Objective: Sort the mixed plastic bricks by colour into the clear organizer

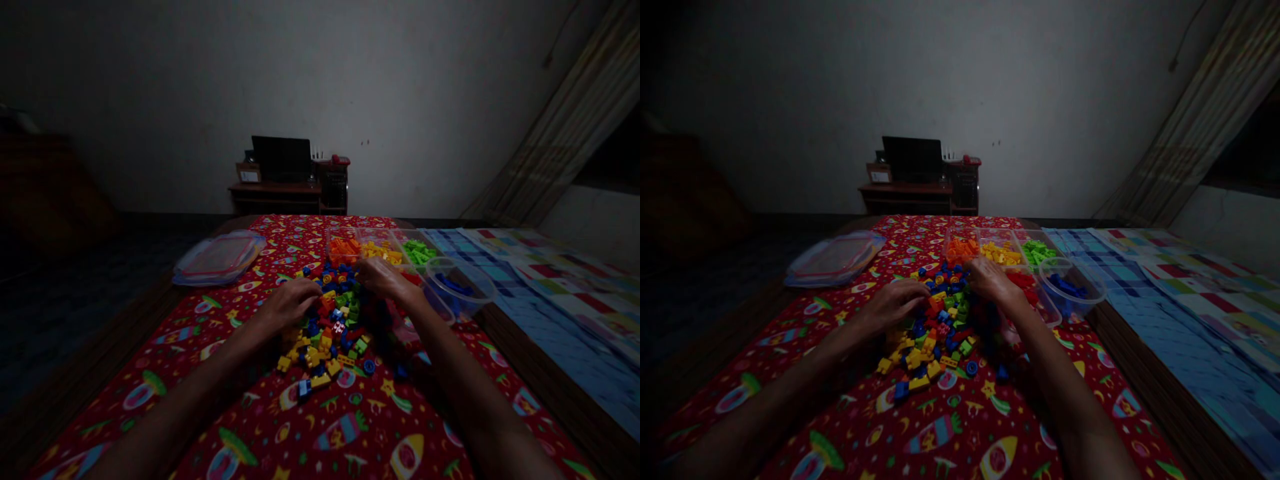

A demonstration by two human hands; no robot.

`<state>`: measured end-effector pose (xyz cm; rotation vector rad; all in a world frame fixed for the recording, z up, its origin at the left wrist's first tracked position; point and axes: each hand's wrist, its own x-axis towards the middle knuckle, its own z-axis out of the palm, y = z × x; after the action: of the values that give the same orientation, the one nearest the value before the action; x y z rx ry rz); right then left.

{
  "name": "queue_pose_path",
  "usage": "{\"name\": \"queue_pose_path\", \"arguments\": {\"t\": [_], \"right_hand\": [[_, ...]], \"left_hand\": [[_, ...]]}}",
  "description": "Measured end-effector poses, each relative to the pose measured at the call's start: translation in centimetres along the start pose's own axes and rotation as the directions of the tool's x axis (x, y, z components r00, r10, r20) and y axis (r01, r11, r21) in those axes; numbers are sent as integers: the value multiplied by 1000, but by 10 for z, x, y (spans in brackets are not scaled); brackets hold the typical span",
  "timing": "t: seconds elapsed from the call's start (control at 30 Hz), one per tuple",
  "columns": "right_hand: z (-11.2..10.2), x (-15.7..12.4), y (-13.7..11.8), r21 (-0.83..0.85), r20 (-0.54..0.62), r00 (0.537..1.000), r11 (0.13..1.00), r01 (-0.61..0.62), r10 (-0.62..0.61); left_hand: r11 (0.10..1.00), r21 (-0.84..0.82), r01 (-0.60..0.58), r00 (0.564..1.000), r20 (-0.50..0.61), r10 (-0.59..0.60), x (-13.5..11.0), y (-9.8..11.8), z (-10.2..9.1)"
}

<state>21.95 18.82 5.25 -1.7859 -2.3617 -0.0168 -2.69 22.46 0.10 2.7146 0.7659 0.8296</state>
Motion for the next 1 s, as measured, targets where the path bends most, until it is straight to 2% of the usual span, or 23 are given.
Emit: {"name": "queue_pose_path", "arguments": {"t": [0.13, 0.23, 0.3, 0.37, 0.47, 0.53, 0.63, 0.73, 0.87, 0.93, 1.0], "right_hand": [[3, -1, -7, 12, -6, 999, 999, 44, -44], [-9, -5, -14, 102, 18, 997, 992, 67, -69], [-20, -9, -17, 151, -9, 998, 987, 62, -61], [-25, -16, -19, 130, -22, 999, 991, 36, -33], [-18, -36, -19, 10, 75, 996, 999, 40, -41], [-4, -53, -18, -40, 109, 988, 992, 116, -111], [17, -77, -15, -90, 9, 974, 970, 227, -227], [28, -86, -13, -123, -44, 969, 964, 238, -244], [23, -74, -11, -35, -42, 980, 981, 191, -192], [15, -65, -8, 16, 0, 991, 991, 131, -131], [5, -59, -4, 54, 21, 997, 996, 75, -76]], "left_hand": [[999, 11, 33, 995, -93, -32, -1, -7, -3], [1000, 9, -10, 997, -74, 11, -2, -2, -2], [998, -1, -63, 997, -53, 62, -2, 4, -2], [995, -7, -97, 994, -45, 96, -2, 9, -3], [996, -7, -90, 994, -58, 90, -2, 7, -4], [998, -6, -59, 994, -89, 58, -2, 2, -4], [1000, -3, -5, 989, -150, 4, -2, -9, -3], [998, -15, 56, 976, -211, -58, -4, -18, 2], [975, -76, 209, 936, -272, -222, -12, -30, 10], [958, -118, 261, 926, -249, -283, -16, -36, 14], [955, -139, 261, 934, -215, -287, -20, -40, 16]]}}
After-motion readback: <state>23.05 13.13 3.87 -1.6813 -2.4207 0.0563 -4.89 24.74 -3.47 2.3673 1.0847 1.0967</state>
